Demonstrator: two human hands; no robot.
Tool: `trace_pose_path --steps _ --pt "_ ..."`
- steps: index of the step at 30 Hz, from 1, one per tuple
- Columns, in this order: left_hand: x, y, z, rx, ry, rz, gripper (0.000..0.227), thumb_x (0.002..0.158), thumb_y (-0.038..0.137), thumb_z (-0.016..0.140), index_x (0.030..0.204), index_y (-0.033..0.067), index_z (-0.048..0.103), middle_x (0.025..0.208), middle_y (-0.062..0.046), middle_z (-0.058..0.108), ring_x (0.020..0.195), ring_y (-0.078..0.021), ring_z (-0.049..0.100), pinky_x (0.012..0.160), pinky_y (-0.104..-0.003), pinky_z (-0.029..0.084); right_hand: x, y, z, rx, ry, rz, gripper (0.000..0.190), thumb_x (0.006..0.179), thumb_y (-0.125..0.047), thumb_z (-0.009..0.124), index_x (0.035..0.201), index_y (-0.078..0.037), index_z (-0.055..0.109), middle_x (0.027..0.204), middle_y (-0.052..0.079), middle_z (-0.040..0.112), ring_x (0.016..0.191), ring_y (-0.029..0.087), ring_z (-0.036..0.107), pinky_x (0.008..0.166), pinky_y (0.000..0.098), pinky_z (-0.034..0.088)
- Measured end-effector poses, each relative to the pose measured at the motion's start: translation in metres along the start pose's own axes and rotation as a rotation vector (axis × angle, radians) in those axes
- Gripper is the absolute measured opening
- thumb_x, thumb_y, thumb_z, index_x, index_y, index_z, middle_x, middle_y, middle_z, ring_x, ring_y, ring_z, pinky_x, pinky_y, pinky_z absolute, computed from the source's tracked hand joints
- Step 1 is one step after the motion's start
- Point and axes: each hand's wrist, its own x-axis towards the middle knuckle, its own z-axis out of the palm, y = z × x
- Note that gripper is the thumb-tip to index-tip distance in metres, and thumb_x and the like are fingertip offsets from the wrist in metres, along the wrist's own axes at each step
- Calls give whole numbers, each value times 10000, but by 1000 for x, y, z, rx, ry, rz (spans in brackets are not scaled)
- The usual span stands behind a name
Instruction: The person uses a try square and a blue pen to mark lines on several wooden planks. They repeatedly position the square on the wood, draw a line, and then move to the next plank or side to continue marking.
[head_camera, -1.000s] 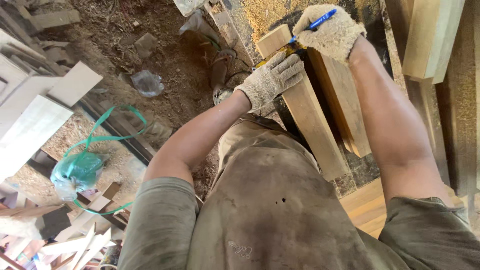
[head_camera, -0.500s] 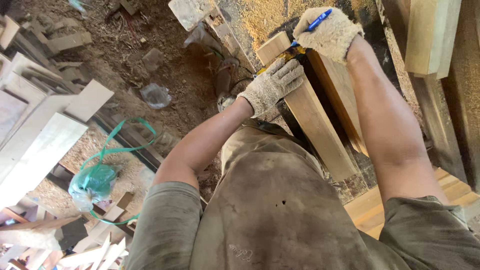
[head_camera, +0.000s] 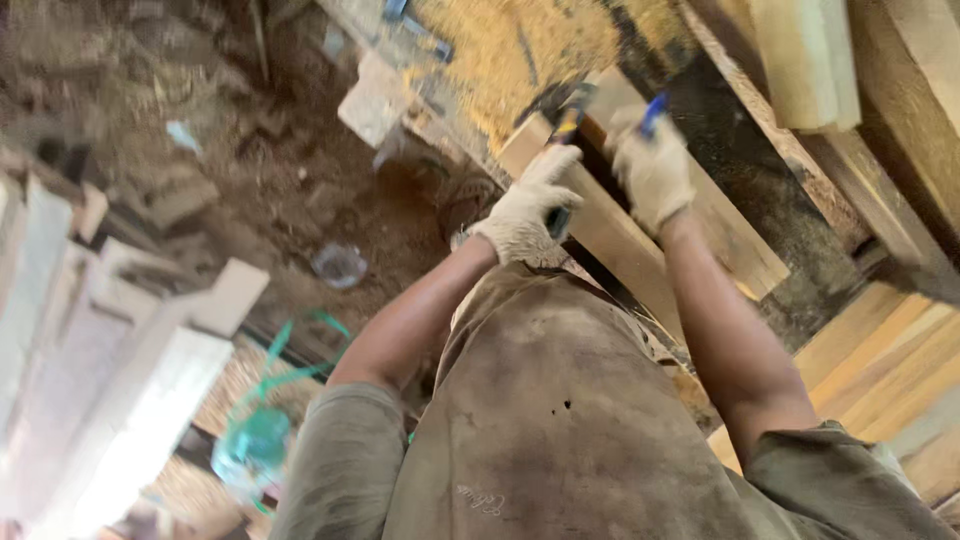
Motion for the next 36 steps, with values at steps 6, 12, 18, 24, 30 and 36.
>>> trace_pose_path --steps 6,12,18,24,30,36 --pt "29 24 -89 -498 482 -515 294 859 74 761 1135 134 677 1601 -117 485 1352 -324 533 1108 -404 497 -72 2 36 -1267 20 180 1070 600 -556 905 1397 -11 444 1232 214 579 1067 395 559 892 486 484" --pt "55 -5 -172 -760 621 -707 251 800 -52 733 963 116 641 1306 -142 630 979 -288 659 758 -451 617 -62 8 42 -1274 48 319 667 707 -445 819 1248 -119 605 1162 136 640 1113 346 601 965 473 509" --pt "47 -18 -180 -39 -97 -167 191 865 70 825 908 70 639 1355 -149 679 1186 -240 682 995 -341 583 -75 -35 8 -1114 116 160 825 606 -478 883 1269 -78 597 1049 168 657 983 343 627 946 449 518" --pt "93 42 -99 8 -647 -184 461 647 269 969 847 19 638 1257 -149 651 742 -239 594 653 -335 532 -109 -81 -18 -703 447 -476 887 662 -406 932 1373 -44 547 1212 195 652 1140 355 619 1014 461 494" --pt "141 114 -51 4 -877 270 265 729 242 892 764 46 716 1094 -140 677 930 -240 680 726 -348 586 -161 -14 -26 254 674 -127 757 748 -289 883 1400 -82 559 1163 144 673 1013 280 662 845 386 550" --pt "130 125 -5 270 -969 330 179 652 201 857 764 89 774 1066 -139 683 949 -316 674 801 -421 568 -186 118 -12 1416 1026 -27 650 833 -172 833 1427 -121 571 1113 93 694 886 204 706 677 311 605"
